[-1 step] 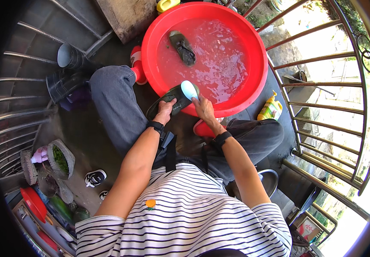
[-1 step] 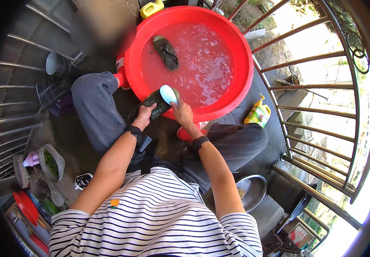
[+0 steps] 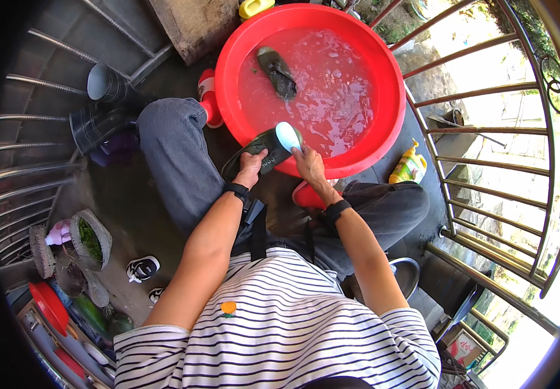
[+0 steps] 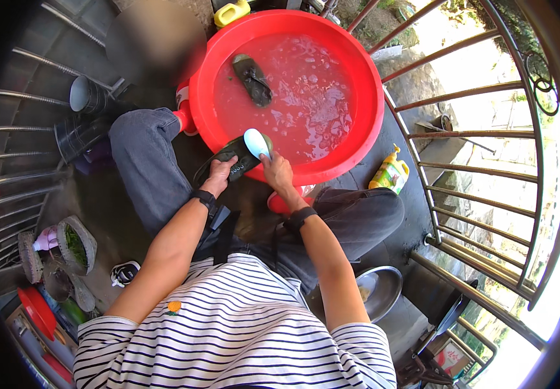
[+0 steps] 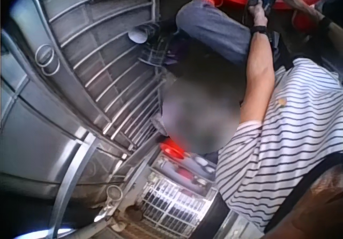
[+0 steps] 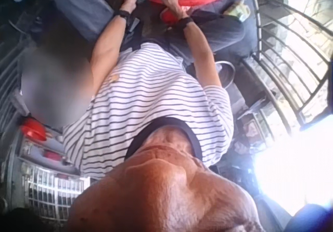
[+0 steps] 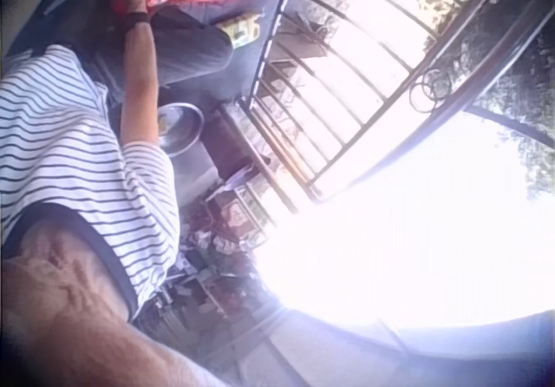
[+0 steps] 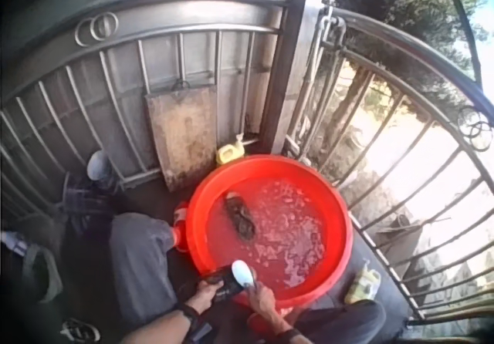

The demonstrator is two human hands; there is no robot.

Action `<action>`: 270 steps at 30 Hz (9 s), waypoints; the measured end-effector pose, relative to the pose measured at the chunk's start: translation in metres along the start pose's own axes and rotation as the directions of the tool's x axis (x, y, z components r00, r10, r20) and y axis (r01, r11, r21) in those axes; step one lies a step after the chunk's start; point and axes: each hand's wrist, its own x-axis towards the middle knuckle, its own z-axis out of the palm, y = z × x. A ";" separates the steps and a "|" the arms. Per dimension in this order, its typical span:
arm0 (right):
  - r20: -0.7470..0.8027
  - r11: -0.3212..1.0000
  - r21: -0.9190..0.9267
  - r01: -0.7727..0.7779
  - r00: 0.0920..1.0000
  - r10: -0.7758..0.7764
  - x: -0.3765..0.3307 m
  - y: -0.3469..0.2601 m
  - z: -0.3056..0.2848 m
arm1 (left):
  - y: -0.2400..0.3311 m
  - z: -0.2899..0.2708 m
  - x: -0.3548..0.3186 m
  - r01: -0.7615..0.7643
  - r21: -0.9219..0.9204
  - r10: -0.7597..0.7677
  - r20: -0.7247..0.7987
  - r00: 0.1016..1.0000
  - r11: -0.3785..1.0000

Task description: The person scrubs a green shoe with a brush in a red basin of soapy water. They rotate the shoe to clean the sole, sides, and upper, then rinse it in the basin.

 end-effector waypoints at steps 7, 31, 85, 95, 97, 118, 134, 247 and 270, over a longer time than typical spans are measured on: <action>-0.048 0.993 -0.055 -0.107 0.993 0.104 0.004 -0.005 0.004 | -0.012 0.007 0.009 -0.184 -0.021 0.185 0.033 0.982 0.983; 0.127 0.745 0.615 -0.259 0.965 0.230 0.008 -0.010 -0.132 | 0.069 0.082 -0.023 0.017 -0.135 0.062 0.561 0.825 0.991; -0.016 0.911 0.382 -0.156 0.984 0.175 0.038 0.006 -0.040 | 0.039 0.026 -0.032 0.266 -0.389 -0.119 0.363 0.924 0.882; -0.112 0.978 0.165 -0.125 0.983 0.144 0.010 0.032 -0.024 | 0.010 0.027 -0.012 0.331 -0.536 -0.153 0.349 0.924 0.777; -0.119 0.964 0.244 -0.105 0.983 0.137 0.006 0.024 -0.018 | 0.002 0.027 -0.010 0.265 -0.461 -0.168 0.239 0.956 0.847; -0.256 0.999 0.020 -0.031 0.966 0.035 -0.001 0.018 -0.006 | 0.024 0.021 -0.027 0.313 -0.480 -0.042 0.495 0.868 0.819; 0.030 0.968 -0.235 0.090 0.996 -0.085 -0.057 -0.026 0.004 | -0.007 0.012 0.006 0.183 -0.305 -0.119 0.217 0.969 0.935; 0.045 0.996 -0.028 -0.089 0.995 0.090 -0.058 -0.025 0.025 | -0.011 0.021 0.002 0.049 -0.539 -0.177 -0.189 0.966 0.841; -0.057 0.987 -0.138 0.086 0.994 -0.094 -0.030 -0.029 0.040 | -0.006 0.015 -0.004 0.066 -0.478 -0.120 -0.085 0.989 0.876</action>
